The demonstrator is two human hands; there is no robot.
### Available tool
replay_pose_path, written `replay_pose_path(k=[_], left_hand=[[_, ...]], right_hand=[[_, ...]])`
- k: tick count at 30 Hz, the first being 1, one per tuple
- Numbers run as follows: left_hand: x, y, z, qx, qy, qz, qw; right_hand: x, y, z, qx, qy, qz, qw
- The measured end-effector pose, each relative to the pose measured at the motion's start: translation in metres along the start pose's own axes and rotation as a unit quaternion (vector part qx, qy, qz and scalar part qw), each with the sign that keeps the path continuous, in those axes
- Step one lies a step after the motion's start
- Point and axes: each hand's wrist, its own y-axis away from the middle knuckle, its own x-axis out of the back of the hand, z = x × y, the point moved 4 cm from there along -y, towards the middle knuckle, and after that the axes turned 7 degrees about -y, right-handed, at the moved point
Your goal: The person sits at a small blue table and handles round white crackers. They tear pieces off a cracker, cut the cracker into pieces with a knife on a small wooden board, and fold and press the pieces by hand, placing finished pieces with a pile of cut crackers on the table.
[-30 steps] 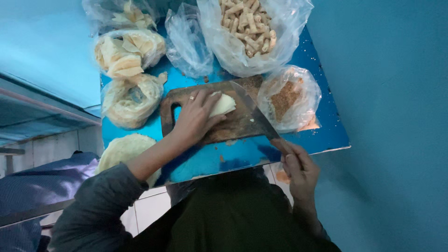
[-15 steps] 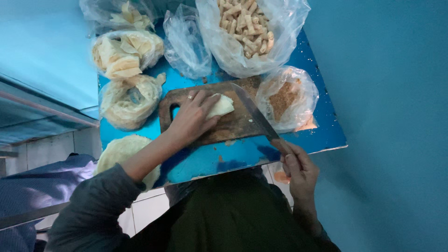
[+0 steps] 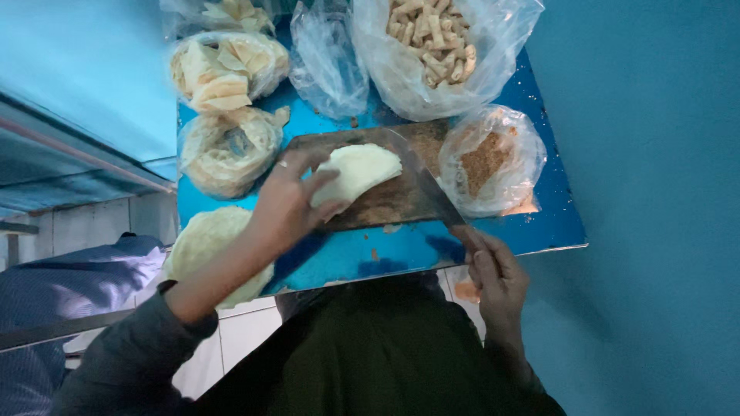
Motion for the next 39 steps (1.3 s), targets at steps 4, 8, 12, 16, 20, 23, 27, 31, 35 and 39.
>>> replay_pose_path(k=[4, 8, 12, 16, 20, 23, 27, 31, 35, 39], left_hand=[[-0.008, 0.014, 0.014, -0.016, -0.063, -0.013, 0.998], [-0.011, 0.011, 0.005, -0.017, -0.052, -0.025, 0.998], [-0.011, 0.006, -0.005, 0.044, 0.003, -0.061, 0.997], [-0.003, 0.008, 0.014, -0.05, -0.085, -0.008, 0.995], [-0.002, 0.006, 0.016, -0.005, -0.038, -0.004, 0.999], [-0.005, 0.002, 0.007, 0.054, 0.022, 0.017, 0.998], [-0.009, -0.007, -0.015, 0.092, 0.066, 0.026, 0.993], [-0.019, -0.003, -0.04, 0.208, 0.101, -0.044, 0.972], [-0.02, 0.005, -0.051, 0.186, 0.112, -0.014, 0.976], [-0.021, 0.009, -0.062, 0.212, 0.106, 0.0, 0.971]], right_hand=[[-0.005, 0.003, 0.002, 0.015, -0.022, -0.026, 0.999], [-0.006, 0.007, 0.0, 0.029, -0.015, -0.045, 0.998], [-0.002, 0.01, 0.0, 0.017, -0.051, -0.033, 0.998], [0.005, 0.013, 0.006, -0.029, -0.023, -0.009, 0.999], [0.005, 0.012, 0.009, -0.008, -0.027, -0.021, 0.999], [0.0, 0.012, 0.005, -0.026, -0.012, -0.017, 0.999], [-0.019, 0.012, -0.022, 0.033, 0.079, -0.06, 0.995], [-0.043, 0.013, -0.046, 0.047, 0.174, -0.099, 0.979], [-0.072, 0.007, -0.055, 0.118, 0.237, -0.127, 0.956], [-0.097, 0.002, -0.05, 0.19, 0.286, -0.096, 0.934]])
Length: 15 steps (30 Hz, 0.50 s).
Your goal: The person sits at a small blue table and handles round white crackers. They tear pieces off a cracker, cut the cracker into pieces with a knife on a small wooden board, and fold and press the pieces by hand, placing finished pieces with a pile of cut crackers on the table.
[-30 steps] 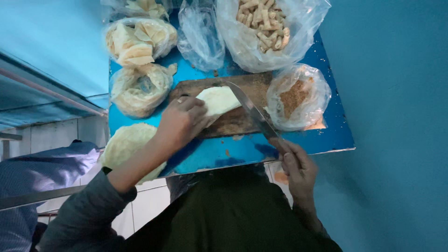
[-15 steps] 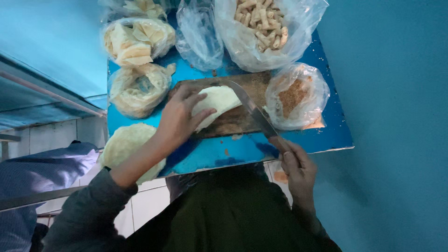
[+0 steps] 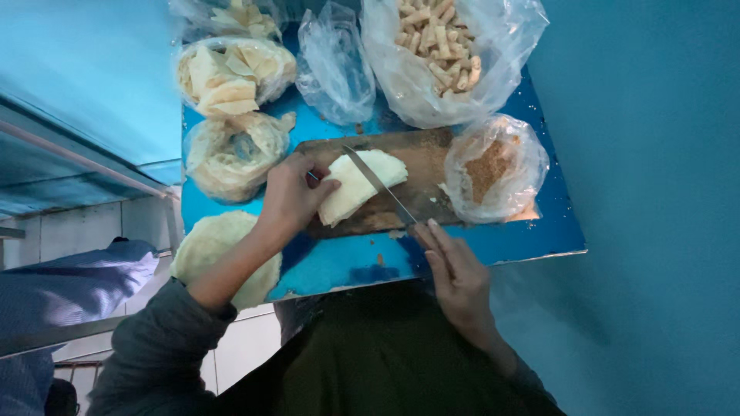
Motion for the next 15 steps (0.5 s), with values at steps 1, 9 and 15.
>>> replay_pose_path(k=[1, 9, 15], left_hand=[[0.001, -0.001, -0.002, 0.003, 0.009, 0.0, 1.0], [0.006, -0.013, -0.01, -0.006, 0.035, 0.012, 0.999], [0.004, -0.025, -0.013, 0.016, 0.022, -0.006, 1.0]], right_hand=[[-0.004, -0.002, 0.0, 0.006, -0.002, -0.003, 1.0], [-0.027, -0.024, 0.021, -0.018, -0.003, -0.038, 0.999], [-0.033, -0.031, 0.027, 0.022, 0.081, -0.045, 0.996]])
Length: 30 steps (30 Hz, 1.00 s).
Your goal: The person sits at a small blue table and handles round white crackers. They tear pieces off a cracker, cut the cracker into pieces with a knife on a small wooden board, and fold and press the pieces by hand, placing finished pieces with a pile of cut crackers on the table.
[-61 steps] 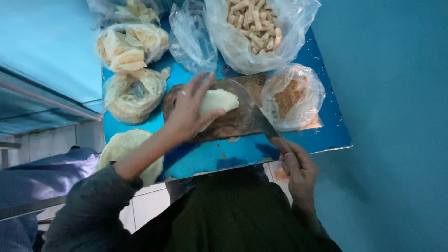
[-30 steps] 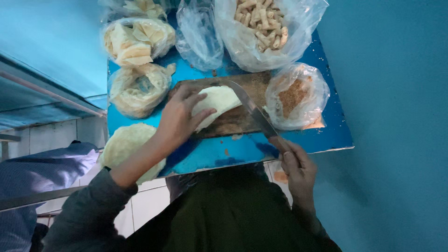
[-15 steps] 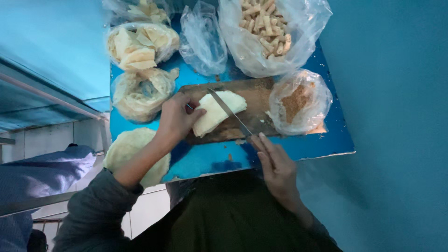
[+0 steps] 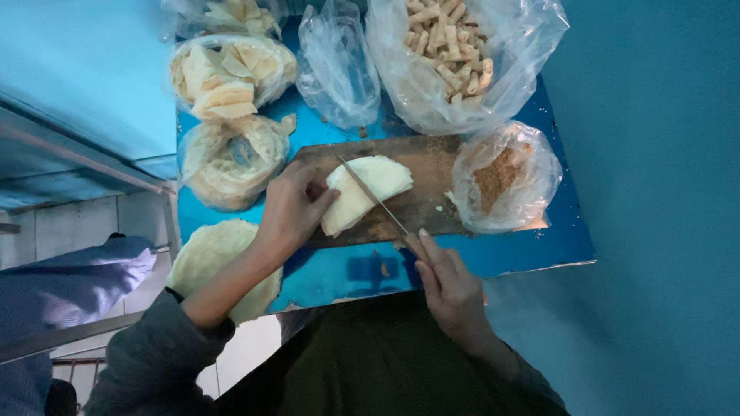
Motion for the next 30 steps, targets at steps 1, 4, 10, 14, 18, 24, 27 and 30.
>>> replay_pose_path(k=[1, 4, 10, 14, 18, 24, 27, 30], left_hand=[[0.0, -0.002, 0.0, -0.003, -0.001, -0.003, 1.0], [-0.002, -0.008, 0.0, -0.016, -0.003, -0.01, 1.0], [-0.007, -0.014, 0.001, -0.002, -0.005, -0.022, 1.0], [-0.008, -0.017, 0.005, -0.03, 0.001, -0.005, 1.0], [-0.012, -0.023, 0.003, -0.009, -0.005, -0.02, 1.0], [-0.014, -0.029, 0.003, -0.02, 0.002, -0.013, 1.0], [-0.017, -0.033, 0.0, -0.026, 0.009, -0.014, 1.0], [-0.017, -0.035, -0.004, 0.001, 0.022, -0.025, 0.999]], right_hand=[[0.0, -0.002, 0.001, 0.009, -0.001, -0.005, 1.0], [0.001, -0.009, 0.005, 0.017, -0.007, -0.028, 0.999], [0.003, -0.019, 0.009, 0.037, 0.003, -0.045, 0.998], [0.001, -0.024, 0.02, -0.028, 0.01, -0.108, 0.994], [0.004, -0.029, 0.029, -0.062, 0.001, -0.129, 0.99], [0.007, -0.037, 0.03, -0.002, -0.042, -0.095, 0.995], [0.001, -0.044, 0.031, 0.015, -0.057, -0.101, 0.993], [-0.001, -0.048, 0.033, 0.001, -0.056, -0.113, 0.992]])
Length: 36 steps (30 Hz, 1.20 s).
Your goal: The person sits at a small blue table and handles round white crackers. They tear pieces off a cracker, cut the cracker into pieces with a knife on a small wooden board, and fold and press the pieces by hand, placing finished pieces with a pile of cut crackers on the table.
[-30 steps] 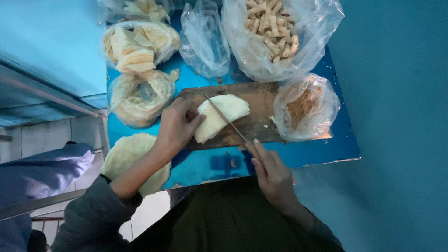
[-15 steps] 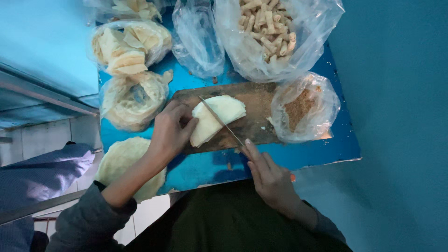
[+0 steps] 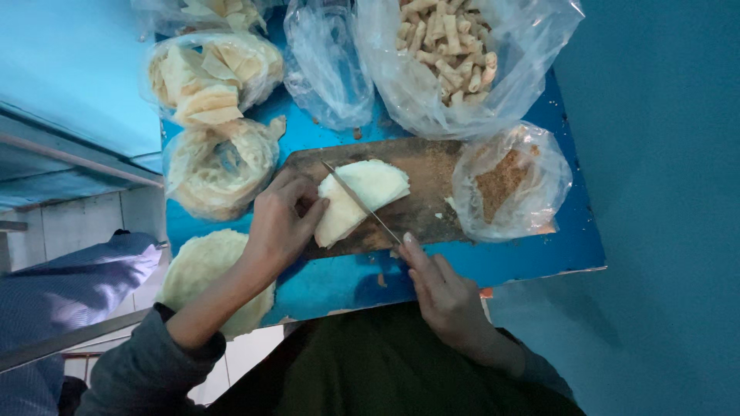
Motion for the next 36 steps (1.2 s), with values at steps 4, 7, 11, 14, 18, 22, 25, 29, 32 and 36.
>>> replay_pose_path(k=[4, 7, 11, 14, 18, 22, 25, 29, 32, 36], left_hand=[[0.01, -0.016, 0.009, -0.05, -0.069, -0.027, 0.996], [0.028, -0.023, 0.028, -0.083, -0.162, -0.052, 0.982], [0.03, -0.047, 0.058, -0.244, -0.278, -0.139, 0.919], [0.017, -0.061, 0.065, -0.259, -0.344, -0.237, 0.871], [0.009, -0.07, 0.062, -0.272, -0.371, -0.267, 0.847], [0.006, -0.069, 0.054, -0.27, -0.402, -0.256, 0.837], [0.008, -0.072, 0.044, -0.271, -0.402, -0.25, 0.838], [0.012, -0.076, 0.033, -0.297, -0.399, -0.23, 0.837], [0.014, -0.074, 0.03, -0.301, -0.404, -0.228, 0.833], [0.015, -0.065, 0.039, -0.322, -0.42, -0.228, 0.817]], right_hand=[[0.0, -0.001, 0.001, 0.018, 0.047, -0.024, 0.998], [-0.001, -0.004, 0.002, 0.053, 0.067, -0.001, 0.996], [-0.004, -0.007, 0.013, 0.008, 0.08, -0.045, 0.996], [-0.004, -0.009, 0.015, -0.005, 0.081, -0.061, 0.995], [0.001, -0.012, 0.01, 0.03, 0.07, -0.037, 0.996], [-0.002, -0.014, 0.012, -0.01, 0.084, -0.086, 0.993], [-0.007, -0.018, 0.007, -0.002, 0.108, -0.071, 0.992], [-0.014, -0.027, -0.008, 0.054, 0.151, -0.042, 0.986], [-0.02, -0.039, -0.014, 0.068, 0.179, -0.057, 0.98], [-0.029, -0.047, -0.02, 0.053, 0.204, -0.082, 0.974]])
